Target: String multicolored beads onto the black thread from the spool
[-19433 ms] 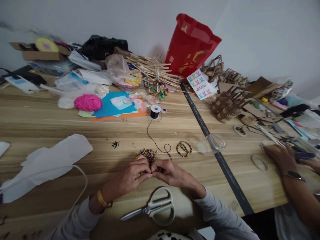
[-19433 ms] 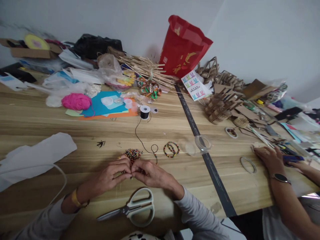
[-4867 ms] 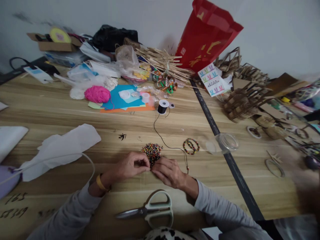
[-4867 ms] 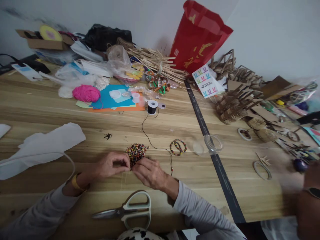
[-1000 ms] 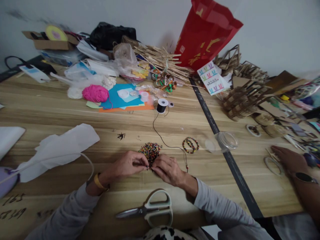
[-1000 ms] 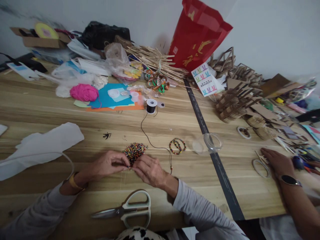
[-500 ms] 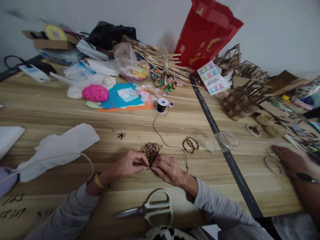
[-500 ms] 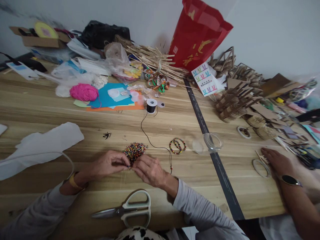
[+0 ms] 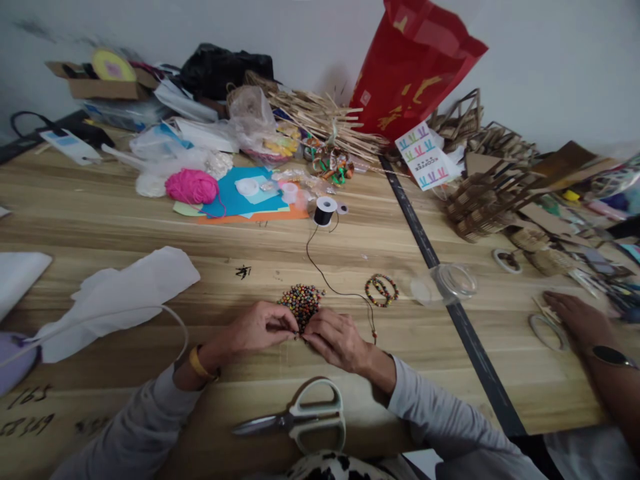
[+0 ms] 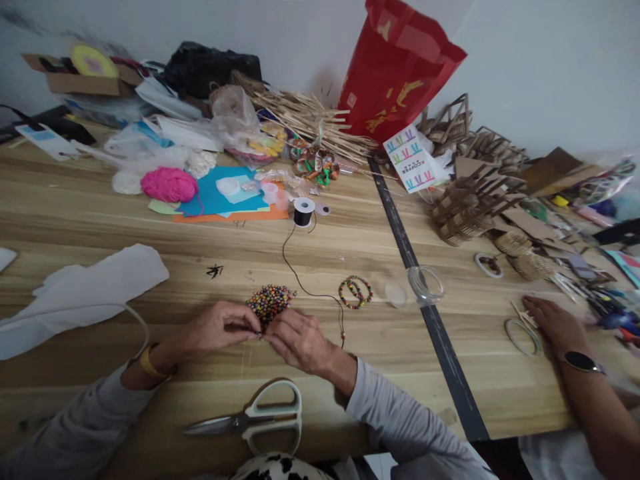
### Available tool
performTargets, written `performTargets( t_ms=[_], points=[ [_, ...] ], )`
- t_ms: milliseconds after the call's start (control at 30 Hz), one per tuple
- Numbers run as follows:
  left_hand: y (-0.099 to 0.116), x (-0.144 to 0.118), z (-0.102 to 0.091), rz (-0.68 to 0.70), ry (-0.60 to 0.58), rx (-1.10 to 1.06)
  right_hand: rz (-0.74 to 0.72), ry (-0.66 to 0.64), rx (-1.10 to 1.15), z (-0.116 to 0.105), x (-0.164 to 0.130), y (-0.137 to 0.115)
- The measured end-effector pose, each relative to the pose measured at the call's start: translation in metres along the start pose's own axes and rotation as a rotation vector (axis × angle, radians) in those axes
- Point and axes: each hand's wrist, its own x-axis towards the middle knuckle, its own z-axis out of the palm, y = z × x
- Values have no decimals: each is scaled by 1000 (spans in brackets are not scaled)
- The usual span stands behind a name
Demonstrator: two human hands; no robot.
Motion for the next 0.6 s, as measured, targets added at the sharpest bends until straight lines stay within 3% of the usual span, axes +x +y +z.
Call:
performTargets(
  t_ms=[600],
  points=[
    [1,0,0,-12,6,1,-10,11,-13,0,1,0]
  ],
)
